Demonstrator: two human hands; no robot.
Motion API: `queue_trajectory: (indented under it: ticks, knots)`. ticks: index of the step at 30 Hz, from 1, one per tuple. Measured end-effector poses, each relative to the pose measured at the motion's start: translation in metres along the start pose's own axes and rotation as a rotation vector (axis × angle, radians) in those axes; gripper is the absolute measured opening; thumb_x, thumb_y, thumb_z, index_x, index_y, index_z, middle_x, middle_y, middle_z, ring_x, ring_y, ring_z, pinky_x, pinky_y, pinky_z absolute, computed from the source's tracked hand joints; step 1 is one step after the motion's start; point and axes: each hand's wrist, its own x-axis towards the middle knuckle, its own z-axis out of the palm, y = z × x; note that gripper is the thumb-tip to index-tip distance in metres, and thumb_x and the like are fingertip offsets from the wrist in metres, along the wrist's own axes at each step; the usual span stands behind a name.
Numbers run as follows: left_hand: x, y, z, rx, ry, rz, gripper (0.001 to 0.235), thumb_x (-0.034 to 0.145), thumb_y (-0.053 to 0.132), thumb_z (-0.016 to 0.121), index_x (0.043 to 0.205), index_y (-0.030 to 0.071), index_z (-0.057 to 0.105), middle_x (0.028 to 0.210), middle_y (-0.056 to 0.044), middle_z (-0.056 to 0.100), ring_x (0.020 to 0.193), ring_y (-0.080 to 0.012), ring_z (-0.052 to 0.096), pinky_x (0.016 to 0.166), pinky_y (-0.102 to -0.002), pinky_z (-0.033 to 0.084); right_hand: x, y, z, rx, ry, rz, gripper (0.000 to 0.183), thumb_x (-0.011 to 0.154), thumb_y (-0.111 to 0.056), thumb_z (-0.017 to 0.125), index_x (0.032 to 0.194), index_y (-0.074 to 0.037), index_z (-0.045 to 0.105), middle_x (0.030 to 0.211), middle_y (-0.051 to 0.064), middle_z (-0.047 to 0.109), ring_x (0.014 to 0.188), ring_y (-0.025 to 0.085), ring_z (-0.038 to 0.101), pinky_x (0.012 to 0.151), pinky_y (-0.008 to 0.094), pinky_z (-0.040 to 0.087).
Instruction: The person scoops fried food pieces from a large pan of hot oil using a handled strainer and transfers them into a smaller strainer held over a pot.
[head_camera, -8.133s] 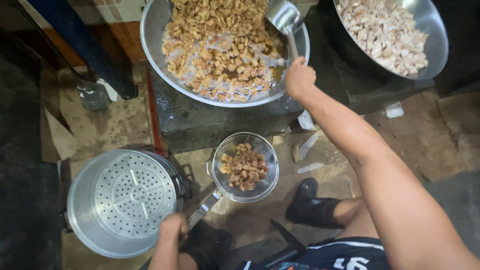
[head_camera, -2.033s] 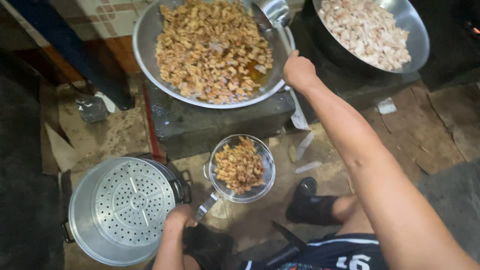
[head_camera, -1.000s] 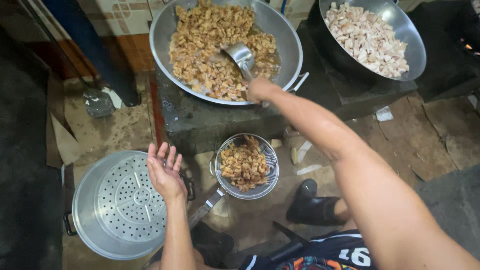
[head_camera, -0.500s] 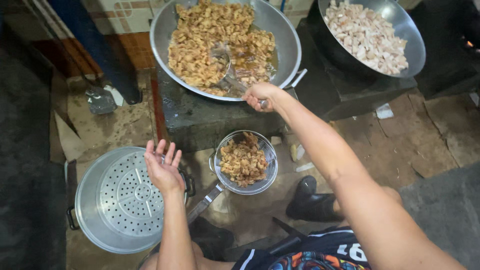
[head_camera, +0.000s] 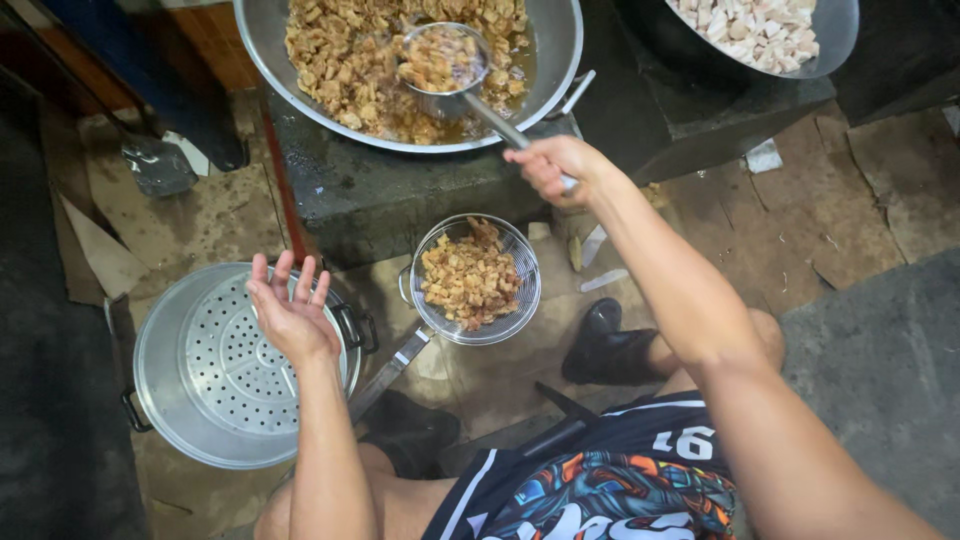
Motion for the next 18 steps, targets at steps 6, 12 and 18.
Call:
queue_trajectory:
  ticks: [6, 12, 18]
  knots:
    - [0.004, -0.009, 0.004, 0.026, -0.034, -0.008, 0.067, 0.106, 0.056, 0.045, 0.156, 0.011, 0.036, 0.142, -0.014, 0.056, 0.126, -0.0391, 0.063, 0.101, -0.054, 0.055, -0.1, 0.033, 0.029, -0.069, -0.018, -0.116, 0.021, 0.101, -0.01, 0.056, 0.121, -0.006, 0.06, 0.066, -0.009, 0.04, 0.044, -0.001, 0.037, 0.031, 0.018, 0.029]
    - [0.007, -0.017, 0.003, 0.049, -0.063, -0.003, 0.07, 0.106, 0.058, 0.046, 0.158, 0.012, 0.035, 0.142, -0.014, 0.056, 0.128, -0.0403, 0.063, 0.102, -0.054, 0.054, -0.193, 0.077, 0.06, -0.055, 0.056, -0.166, 0.032, 0.099, -0.007, 0.055, 0.131, -0.002, 0.056, 0.067, -0.008, 0.042, 0.04, -0.002, 0.033, 0.028, 0.016, 0.024]
    - [0.005, -0.024, 0.0, 0.072, -0.065, -0.002, 0.071, 0.105, 0.06, 0.048, 0.157, 0.013, 0.037, 0.143, -0.014, 0.057, 0.129, -0.0407, 0.064, 0.102, -0.054, 0.056, -0.249, 0.136, 0.05, 0.07, 0.072, -0.132, 0.042, 0.097, -0.002, 0.05, 0.139, -0.002, 0.052, 0.069, -0.003, 0.043, 0.04, -0.001, 0.034, 0.028, 0.018, 0.026]
